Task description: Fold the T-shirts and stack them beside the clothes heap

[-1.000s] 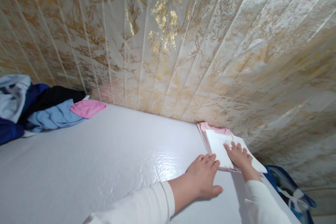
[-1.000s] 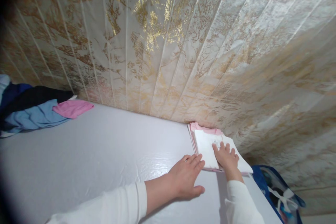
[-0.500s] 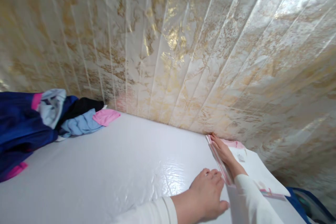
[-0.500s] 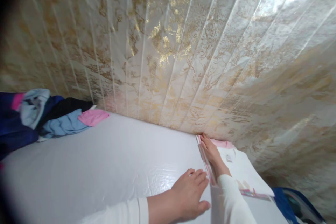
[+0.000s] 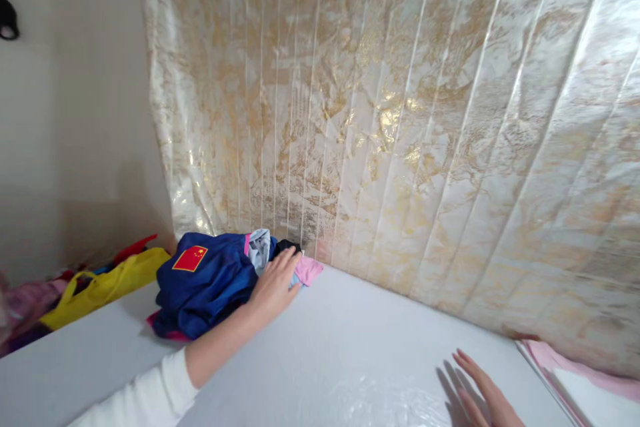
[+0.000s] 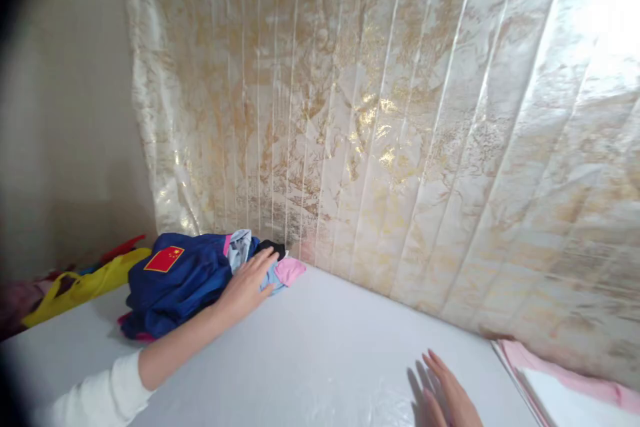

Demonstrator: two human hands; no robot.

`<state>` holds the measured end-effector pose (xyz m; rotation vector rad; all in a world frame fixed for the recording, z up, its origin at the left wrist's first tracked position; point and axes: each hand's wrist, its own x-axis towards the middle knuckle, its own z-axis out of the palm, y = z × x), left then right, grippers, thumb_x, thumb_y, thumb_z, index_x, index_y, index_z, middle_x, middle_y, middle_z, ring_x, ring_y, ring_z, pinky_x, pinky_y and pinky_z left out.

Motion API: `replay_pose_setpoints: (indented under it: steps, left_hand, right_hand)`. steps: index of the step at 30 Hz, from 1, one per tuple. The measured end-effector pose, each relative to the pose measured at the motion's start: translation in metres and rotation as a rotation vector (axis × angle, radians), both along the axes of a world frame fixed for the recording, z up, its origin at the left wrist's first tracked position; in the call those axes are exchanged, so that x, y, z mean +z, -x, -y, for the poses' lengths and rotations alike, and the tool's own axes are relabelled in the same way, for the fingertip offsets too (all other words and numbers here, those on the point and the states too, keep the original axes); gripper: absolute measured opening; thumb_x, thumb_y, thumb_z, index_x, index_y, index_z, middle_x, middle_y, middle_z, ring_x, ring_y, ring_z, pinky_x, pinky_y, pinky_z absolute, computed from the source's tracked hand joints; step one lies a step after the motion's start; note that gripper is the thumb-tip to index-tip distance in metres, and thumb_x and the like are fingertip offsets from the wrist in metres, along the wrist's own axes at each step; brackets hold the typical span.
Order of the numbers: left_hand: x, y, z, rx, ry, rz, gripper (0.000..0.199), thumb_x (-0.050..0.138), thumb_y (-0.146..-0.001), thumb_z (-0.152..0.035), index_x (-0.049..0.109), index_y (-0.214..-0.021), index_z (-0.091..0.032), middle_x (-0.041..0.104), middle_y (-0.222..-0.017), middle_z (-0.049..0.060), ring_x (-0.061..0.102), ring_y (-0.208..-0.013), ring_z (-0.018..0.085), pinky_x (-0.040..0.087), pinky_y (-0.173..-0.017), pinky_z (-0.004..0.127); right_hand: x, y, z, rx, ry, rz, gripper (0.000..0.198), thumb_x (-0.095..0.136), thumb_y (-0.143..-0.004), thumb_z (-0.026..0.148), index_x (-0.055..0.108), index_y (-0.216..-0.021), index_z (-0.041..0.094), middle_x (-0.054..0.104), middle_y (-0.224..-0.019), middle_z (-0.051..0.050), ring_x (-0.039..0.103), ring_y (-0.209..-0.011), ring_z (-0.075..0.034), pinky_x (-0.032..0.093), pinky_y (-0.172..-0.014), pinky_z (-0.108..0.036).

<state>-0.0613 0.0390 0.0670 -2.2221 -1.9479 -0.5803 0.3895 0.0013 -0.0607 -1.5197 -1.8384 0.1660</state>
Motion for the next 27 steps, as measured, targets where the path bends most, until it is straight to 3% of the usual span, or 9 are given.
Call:
replay_pose_setpoints:
  steps: [3, 5, 7, 11, 15, 18, 21, 23, 27]
  left_hand:
    - [0.011, 0.043, -0.021, 0.142, 0.002, 0.018, 0.055, 0.057, -0.086, -0.028, 0.042, -0.137, -0.019, 0.035, -0.149, 0.014, 0.032, -0.136, 0.032, 0.029, -0.108, 0.046]
    - [0.005, 0.057, -0.032, 0.21, 0.036, 0.041, 0.049, 0.064, -0.082, -0.032, 0.051, -0.128, -0.019, 0.043, -0.142, 0.016, 0.039, -0.13, 0.037, 0.035, -0.101, 0.052]
    - [-0.005, 0.065, -0.037, 0.255, 0.054, 0.08, 0.035, 0.063, -0.085, -0.029, 0.057, -0.118, -0.017, 0.052, -0.133, 0.015, 0.047, -0.122, 0.035, 0.041, -0.095, 0.05]
    - [-0.01, 0.088, -0.039, 0.316, 0.033, 0.167, 0.024, 0.055, -0.095, -0.029, 0.058, -0.116, -0.016, 0.058, -0.12, 0.01, 0.058, -0.106, 0.023, 0.049, -0.09, 0.043]
    - [0.007, 0.128, -0.035, 0.412, 0.008, 0.222, 0.031, 0.058, -0.094, -0.035, 0.058, -0.117, -0.015, 0.059, -0.117, 0.007, 0.061, -0.1, 0.025, 0.053, -0.083, 0.042]
    - [0.018, 0.141, -0.031, 0.448, -0.056, 0.209, 0.03, 0.058, -0.093, -0.032, 0.057, -0.12, -0.017, 0.056, -0.124, 0.008, 0.057, -0.108, 0.028, 0.049, -0.09, 0.046]
    - [0.018, 0.126, -0.028, 0.388, -0.149, 0.153, 0.04, 0.049, -0.091, -0.012, 0.052, -0.13, -0.023, 0.05, -0.135, 0.006, 0.037, -0.13, 0.034, 0.032, -0.108, 0.049]
    - [0.013, 0.104, -0.027, 0.249, -0.162, 0.1, 0.058, 0.042, -0.084, -0.002, 0.046, -0.136, -0.027, 0.048, -0.138, 0.002, 0.03, -0.136, 0.03, 0.026, -0.113, 0.042]
    - [-0.005, 0.06, -0.032, -0.073, -0.035, 0.002, 0.057, 0.056, -0.072, -0.009, 0.054, -0.127, -0.027, 0.056, -0.128, 0.002, 0.049, -0.118, 0.026, 0.039, -0.1, 0.036]
  right_hand:
    - [-0.003, 0.049, -0.002, 0.03, -0.028, 0.091, 0.048, 0.046, -0.081, 0.056, 0.065, -0.114, 0.027, 0.062, -0.129, -0.009, 0.058, -0.118, -0.033, 0.051, -0.096, -0.05]
    - [-0.002, 0.074, -0.004, 0.055, -0.07, 0.161, 0.045, 0.043, -0.085, 0.053, 0.067, -0.112, 0.027, 0.063, -0.127, -0.009, 0.059, -0.117, -0.031, 0.052, -0.094, -0.047]
    - [0.002, 0.088, -0.004, 0.088, -0.097, 0.214, 0.043, 0.04, -0.088, 0.049, 0.068, -0.111, 0.026, 0.064, -0.126, -0.009, 0.061, -0.115, -0.029, 0.054, -0.092, -0.044]
    - [0.01, 0.093, -0.001, 0.156, -0.08, 0.219, 0.039, 0.041, -0.089, 0.042, 0.069, -0.109, 0.024, 0.066, -0.123, -0.01, 0.063, -0.111, -0.028, 0.056, -0.089, -0.042]
    - [0.019, 0.092, 0.002, 0.13, -0.02, 0.112, 0.034, 0.043, -0.087, 0.039, 0.071, -0.103, 0.026, 0.067, -0.122, -0.008, 0.063, -0.112, -0.027, 0.052, -0.093, -0.044]
    - [0.025, 0.094, 0.005, 0.124, 0.025, 0.033, 0.033, 0.044, -0.086, 0.039, 0.072, -0.101, 0.028, 0.066, -0.122, -0.007, 0.062, -0.113, -0.028, 0.05, -0.096, -0.045]
    - [0.027, 0.095, 0.006, 0.132, 0.061, -0.019, 0.034, 0.044, -0.086, 0.038, 0.072, -0.1, 0.027, 0.065, -0.124, -0.008, 0.06, -0.114, -0.028, 0.048, -0.097, -0.046]
    - [0.027, 0.095, 0.006, 0.135, 0.08, -0.034, 0.034, 0.044, -0.085, 0.037, 0.072, -0.099, 0.027, 0.065, -0.124, -0.008, 0.06, -0.115, -0.027, 0.046, -0.099, -0.046]
    - [0.026, 0.094, 0.008, 0.142, 0.097, -0.051, 0.031, 0.045, -0.085, 0.033, 0.072, -0.099, 0.026, 0.064, -0.125, -0.008, 0.058, -0.116, -0.026, 0.044, -0.1, -0.045]
